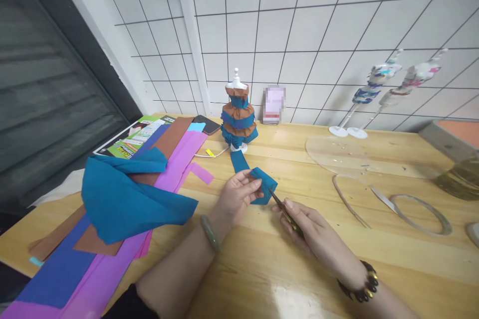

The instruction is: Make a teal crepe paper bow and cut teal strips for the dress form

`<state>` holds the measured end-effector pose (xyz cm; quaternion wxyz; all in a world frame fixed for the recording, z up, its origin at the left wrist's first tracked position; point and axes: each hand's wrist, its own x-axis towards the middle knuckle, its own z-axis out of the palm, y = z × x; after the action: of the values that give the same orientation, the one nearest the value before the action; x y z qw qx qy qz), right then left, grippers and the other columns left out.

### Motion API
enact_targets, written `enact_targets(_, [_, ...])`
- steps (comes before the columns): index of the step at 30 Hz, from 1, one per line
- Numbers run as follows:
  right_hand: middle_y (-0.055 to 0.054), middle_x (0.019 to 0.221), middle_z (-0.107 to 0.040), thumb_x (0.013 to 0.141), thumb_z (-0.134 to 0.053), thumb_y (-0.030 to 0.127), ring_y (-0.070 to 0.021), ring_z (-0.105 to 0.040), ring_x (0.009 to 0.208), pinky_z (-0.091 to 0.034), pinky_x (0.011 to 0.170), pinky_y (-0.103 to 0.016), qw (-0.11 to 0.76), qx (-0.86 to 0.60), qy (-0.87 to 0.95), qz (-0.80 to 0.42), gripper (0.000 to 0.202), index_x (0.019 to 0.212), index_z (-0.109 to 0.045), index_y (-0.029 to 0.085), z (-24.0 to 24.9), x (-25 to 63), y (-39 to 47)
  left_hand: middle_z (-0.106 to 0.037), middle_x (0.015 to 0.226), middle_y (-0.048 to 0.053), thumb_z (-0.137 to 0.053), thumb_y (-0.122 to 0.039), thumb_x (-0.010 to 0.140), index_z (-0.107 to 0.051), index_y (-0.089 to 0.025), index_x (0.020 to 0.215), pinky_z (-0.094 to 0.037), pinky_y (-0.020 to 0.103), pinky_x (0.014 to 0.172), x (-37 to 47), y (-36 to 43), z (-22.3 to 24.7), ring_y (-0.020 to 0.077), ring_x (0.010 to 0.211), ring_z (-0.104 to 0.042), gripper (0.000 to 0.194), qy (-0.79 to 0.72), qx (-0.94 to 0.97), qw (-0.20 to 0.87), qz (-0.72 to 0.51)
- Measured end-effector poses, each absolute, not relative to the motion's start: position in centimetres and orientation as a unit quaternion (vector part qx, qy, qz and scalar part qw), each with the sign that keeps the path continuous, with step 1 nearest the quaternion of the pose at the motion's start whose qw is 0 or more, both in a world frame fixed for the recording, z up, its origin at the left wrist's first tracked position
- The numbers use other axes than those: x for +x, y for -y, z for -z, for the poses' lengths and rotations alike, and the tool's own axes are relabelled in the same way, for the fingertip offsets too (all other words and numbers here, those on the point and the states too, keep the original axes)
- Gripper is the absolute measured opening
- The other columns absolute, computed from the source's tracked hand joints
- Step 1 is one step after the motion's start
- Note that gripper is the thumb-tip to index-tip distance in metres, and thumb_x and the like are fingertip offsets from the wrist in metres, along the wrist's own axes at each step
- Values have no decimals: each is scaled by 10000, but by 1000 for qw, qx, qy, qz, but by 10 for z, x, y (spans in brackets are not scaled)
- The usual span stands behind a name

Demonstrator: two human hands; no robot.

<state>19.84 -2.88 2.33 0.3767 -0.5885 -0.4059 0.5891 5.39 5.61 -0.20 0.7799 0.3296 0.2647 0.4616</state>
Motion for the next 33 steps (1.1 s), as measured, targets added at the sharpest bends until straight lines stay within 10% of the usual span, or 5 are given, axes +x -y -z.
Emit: enact_targets(33, [88, 507, -307, 798, -388, 602, -73, -273, 390, -232, 385, -206, 407, -582, 406, -576, 406, 792, -472, 204, -18, 192, 31, -620, 732, 27, -710, -275, 649, -568, -120, 909, -452, 248, 641, 69, -42, 7, 114, 646, -571, 335, -302, 449, 709, -453])
